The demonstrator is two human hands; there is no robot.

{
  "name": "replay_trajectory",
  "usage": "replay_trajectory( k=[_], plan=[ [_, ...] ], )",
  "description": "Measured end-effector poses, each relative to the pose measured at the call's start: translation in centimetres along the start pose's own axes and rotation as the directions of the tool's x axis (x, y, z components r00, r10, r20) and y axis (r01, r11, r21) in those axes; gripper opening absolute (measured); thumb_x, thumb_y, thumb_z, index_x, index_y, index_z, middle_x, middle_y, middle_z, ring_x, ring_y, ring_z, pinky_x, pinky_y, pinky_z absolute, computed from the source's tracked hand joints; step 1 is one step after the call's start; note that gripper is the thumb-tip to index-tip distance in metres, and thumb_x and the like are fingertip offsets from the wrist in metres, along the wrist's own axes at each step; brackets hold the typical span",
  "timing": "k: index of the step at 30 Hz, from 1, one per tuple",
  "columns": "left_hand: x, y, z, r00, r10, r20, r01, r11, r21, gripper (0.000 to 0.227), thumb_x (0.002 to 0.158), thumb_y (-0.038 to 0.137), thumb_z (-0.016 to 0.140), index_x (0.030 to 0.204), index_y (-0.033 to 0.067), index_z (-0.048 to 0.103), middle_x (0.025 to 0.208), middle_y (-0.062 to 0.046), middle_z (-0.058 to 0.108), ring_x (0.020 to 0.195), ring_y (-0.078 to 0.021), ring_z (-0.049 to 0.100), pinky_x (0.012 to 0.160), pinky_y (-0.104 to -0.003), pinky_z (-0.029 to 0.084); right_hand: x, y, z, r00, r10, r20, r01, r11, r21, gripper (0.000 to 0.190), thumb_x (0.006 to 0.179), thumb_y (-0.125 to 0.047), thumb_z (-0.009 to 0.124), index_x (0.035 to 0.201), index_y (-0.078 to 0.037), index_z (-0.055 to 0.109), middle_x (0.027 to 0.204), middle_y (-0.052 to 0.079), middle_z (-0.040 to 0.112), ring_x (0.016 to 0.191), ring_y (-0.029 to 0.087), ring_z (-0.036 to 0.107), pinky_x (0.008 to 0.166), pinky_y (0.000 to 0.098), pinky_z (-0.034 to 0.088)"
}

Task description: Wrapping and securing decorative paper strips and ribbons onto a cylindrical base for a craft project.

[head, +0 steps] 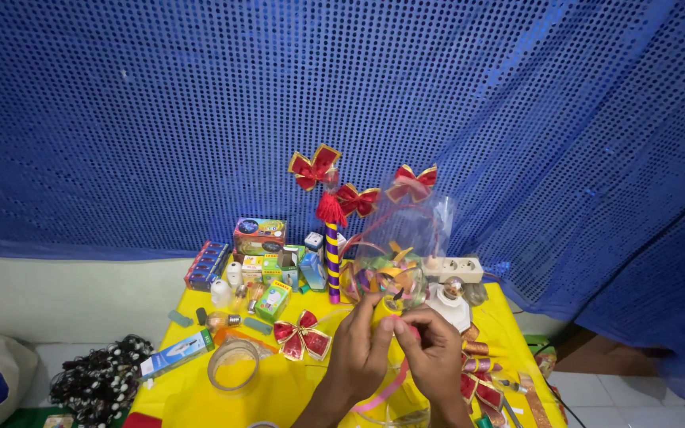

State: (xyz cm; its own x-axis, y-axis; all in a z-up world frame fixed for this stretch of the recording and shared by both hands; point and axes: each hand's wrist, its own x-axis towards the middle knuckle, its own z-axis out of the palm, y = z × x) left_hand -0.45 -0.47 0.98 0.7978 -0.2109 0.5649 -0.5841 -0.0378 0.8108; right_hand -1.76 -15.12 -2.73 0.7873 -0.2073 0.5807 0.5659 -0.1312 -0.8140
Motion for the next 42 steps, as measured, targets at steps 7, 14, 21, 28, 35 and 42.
replay_trajectory(
  k=[7, 14, 21, 28, 35, 42],
  plan=[
    [-1.2, -5.3, 0.8, 0.992, -0.121, -0.027, 0.122, 0.992, 0.039, 0.053, 0.1, 0.03, 0.047, 0.141, -0.0037, 0.048, 0.132, -0.023, 0.065, 0.118, -0.0349, 0.064, 0.1, -0.043, 0.047, -0.1, 0.8, -0.7, 0.999, -0.047, 0.026, 0.044, 0.996, 0.078, 0.004, 0.09, 0.002, 0.067, 0.092, -0.001, 0.067, 0.085, 0.006, 0.061, 0.071, 0.013, 0.051, 0.064, 0.0242, 0.043],
    [-1.0, -2.6, -1.6, 0.967, -0.242, -0.079, 0.159, 0.818, -0.553, 0.049, 0.102, 0.029, 0.035, 0.142, 0.0037, 0.047, 0.102, -0.007, 0.062, 0.082, -0.0149, 0.053, 0.078, -0.03, 0.045, 2.1, 1.3, -2.3, 0.995, 0.061, -0.074, -0.06, 0.998, 0.009, 0.005, 0.092, -0.008, 0.065, 0.091, -0.003, 0.066, 0.079, 0.006, 0.062, 0.063, 0.013, 0.052, 0.057, 0.026, 0.045],
    [-1.7, -1.7, -0.3, 0.995, -0.09, -0.051, 0.034, 0.75, -0.661, 0.054, 0.103, 0.043, 0.039, 0.138, 0.0035, 0.045, 0.098, -0.007, 0.056, 0.08, -0.0137, 0.055, 0.073, -0.028, 0.05, 5.4, -3.0, -1.3, 0.987, 0.121, -0.102, -0.119, 0.992, 0.032, 0.011, 0.098, -0.012, 0.066, 0.094, -0.001, 0.068, 0.088, 0.006, 0.064, 0.082, 0.014, 0.057, 0.073, 0.0286, 0.052],
    [-1.0, 0.4, -0.8, 1.0, 0.014, -0.004, -0.014, 0.755, -0.656, 0.052, 0.107, 0.047, 0.034, 0.135, 0.0048, 0.045, 0.094, -0.004, 0.052, 0.077, -0.0104, 0.056, 0.067, -0.025, 0.054, 4.3, -5.4, -1.6, 0.999, 0.031, -0.012, -0.031, 1.0, -0.005, 0.01, 0.099, -0.015, 0.071, 0.099, -0.005, 0.071, 0.082, 0.005, 0.065, 0.084, 0.012, 0.063, 0.082, 0.0285, 0.052],
    [-6.5, 1.3, -5.0, 0.997, -0.046, -0.06, -0.004, 0.761, -0.649, 0.05, 0.108, 0.044, 0.036, 0.135, 0.0037, 0.045, 0.092, -0.005, 0.05, 0.075, -0.011, 0.057, 0.062, -0.024, 0.054, 2.3, -5.0, -1.2, 0.994, 0.034, 0.103, -0.032, 0.999, -0.018, 0.01, 0.098, -0.013, 0.074, 0.097, -0.004, 0.072, 0.077, 0.007, 0.066, 0.079, 0.014, 0.062, 0.075, 0.0275, 0.052],
    [-11.3, 0.3, -8.9, 0.982, -0.1, -0.162, -0.003, 0.842, -0.54, 0.047, 0.109, 0.042, 0.035, 0.135, 0.0042, 0.045, 0.093, -0.004, 0.05, 0.076, -0.0096, 0.055, 0.061, -0.021, 0.052, 1.5, -7.8, 1.7, 0.957, 0.193, 0.215, -0.146, 0.965, -0.217, 0.015, 0.092, -0.018, 0.08, 0.096, -0.004, 0.079, 0.071, 0.005, 0.053, 0.063, 0.012, 0.051, 0.054, 0.0271, 0.042]
  ],
)
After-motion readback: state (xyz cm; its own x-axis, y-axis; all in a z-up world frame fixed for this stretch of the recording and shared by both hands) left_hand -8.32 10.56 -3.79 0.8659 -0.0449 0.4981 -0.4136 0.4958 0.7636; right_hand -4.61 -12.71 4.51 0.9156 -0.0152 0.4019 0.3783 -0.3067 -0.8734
